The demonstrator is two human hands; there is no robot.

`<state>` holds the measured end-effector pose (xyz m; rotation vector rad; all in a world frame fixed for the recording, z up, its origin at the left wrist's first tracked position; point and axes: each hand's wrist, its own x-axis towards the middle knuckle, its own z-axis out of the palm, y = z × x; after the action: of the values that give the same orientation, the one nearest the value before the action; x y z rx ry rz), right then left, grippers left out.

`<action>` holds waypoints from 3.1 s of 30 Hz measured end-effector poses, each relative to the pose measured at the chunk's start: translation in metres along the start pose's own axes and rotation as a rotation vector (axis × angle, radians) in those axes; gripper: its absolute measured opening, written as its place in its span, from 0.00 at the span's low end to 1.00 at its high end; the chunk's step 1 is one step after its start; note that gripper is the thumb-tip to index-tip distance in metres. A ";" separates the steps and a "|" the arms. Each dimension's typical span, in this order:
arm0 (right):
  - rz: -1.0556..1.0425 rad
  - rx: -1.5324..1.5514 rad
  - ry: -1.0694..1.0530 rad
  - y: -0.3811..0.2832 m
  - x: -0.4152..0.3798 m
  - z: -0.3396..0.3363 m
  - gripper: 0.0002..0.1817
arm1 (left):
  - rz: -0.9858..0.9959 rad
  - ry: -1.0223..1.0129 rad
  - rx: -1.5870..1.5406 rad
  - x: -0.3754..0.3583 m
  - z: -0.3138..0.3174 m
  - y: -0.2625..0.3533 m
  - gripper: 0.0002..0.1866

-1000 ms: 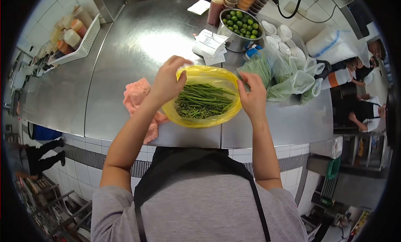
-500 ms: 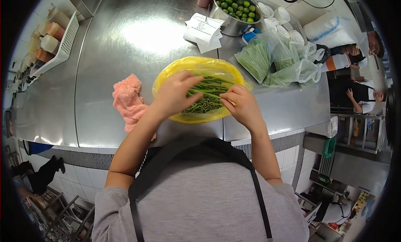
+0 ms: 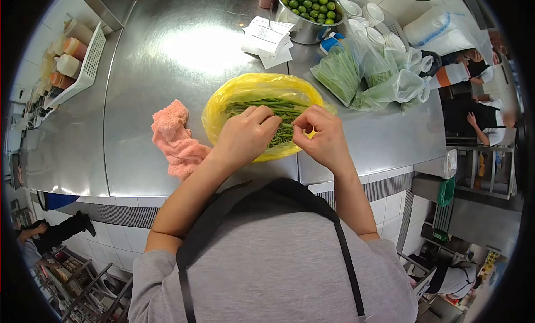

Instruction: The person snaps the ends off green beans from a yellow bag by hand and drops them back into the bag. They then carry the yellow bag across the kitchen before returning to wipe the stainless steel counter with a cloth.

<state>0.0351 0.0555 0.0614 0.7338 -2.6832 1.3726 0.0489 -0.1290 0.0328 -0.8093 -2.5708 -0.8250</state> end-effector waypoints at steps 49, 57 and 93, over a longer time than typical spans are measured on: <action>-0.216 -0.550 -0.185 0.050 0.003 0.047 0.03 | -0.537 -0.099 -0.341 -0.010 -0.016 -0.014 0.09; -0.210 -0.288 0.021 0.032 0.002 0.030 0.04 | -0.248 -0.170 0.043 -0.010 0.000 -0.013 0.07; 0.086 0.083 -0.047 0.044 0.007 0.018 0.04 | -1.002 0.585 -1.650 -0.011 -0.010 -0.039 0.10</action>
<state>0.0129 0.0611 0.0189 0.6731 -2.7388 1.5127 0.0350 -0.1658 0.0188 0.5906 -1.1372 -2.8923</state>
